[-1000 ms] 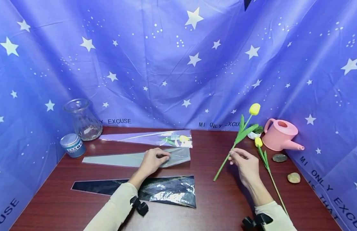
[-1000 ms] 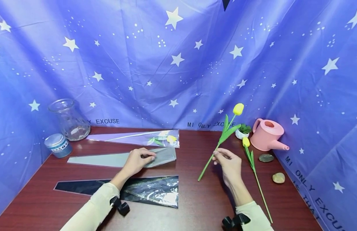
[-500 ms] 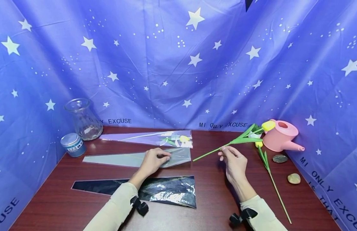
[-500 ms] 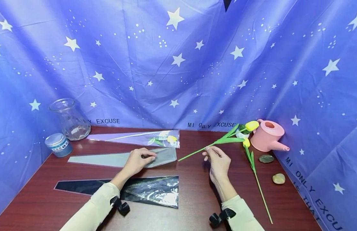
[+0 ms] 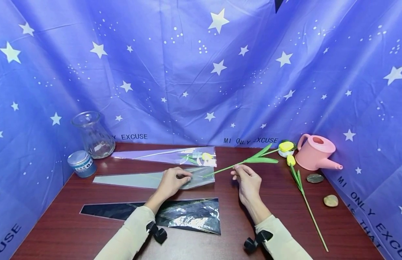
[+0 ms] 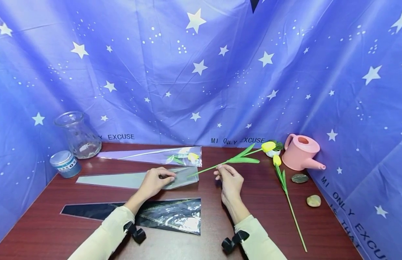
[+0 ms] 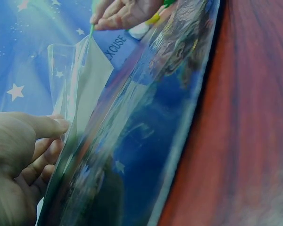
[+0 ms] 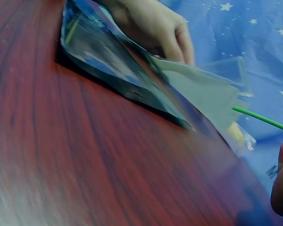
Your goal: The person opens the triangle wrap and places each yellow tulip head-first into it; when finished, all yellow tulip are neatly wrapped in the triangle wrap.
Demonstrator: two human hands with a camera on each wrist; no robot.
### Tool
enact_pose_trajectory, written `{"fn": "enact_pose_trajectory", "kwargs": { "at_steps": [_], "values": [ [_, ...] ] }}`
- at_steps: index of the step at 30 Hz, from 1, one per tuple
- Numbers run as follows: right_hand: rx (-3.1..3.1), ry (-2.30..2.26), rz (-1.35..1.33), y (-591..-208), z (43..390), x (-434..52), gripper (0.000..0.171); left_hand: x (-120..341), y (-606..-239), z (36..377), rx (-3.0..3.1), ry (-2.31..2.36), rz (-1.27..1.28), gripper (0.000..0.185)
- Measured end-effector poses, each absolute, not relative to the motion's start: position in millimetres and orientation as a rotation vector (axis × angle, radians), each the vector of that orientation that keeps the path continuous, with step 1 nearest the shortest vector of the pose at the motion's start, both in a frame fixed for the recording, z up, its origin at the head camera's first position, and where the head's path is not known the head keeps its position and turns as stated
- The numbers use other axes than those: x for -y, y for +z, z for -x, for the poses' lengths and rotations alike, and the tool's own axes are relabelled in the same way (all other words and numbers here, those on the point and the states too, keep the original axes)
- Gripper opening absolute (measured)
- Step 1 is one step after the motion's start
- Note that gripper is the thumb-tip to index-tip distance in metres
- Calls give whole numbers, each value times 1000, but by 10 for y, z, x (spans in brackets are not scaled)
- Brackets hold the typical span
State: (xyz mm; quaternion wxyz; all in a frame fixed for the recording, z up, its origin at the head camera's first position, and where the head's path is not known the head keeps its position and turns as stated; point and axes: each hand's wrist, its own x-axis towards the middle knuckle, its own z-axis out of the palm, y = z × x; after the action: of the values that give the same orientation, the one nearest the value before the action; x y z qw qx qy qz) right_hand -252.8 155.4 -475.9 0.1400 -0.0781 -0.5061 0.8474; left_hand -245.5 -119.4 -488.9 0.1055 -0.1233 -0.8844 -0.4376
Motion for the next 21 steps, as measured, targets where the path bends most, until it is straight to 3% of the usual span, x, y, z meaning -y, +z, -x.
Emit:
{"fn": "enact_pose_trajectory", "kwargs": {
  "at_steps": [21],
  "values": [
    [1679,2504,345,-4822,2402,-1042,8,1186,-4916,2462,2607,-1286,371,11]
  ]
}}
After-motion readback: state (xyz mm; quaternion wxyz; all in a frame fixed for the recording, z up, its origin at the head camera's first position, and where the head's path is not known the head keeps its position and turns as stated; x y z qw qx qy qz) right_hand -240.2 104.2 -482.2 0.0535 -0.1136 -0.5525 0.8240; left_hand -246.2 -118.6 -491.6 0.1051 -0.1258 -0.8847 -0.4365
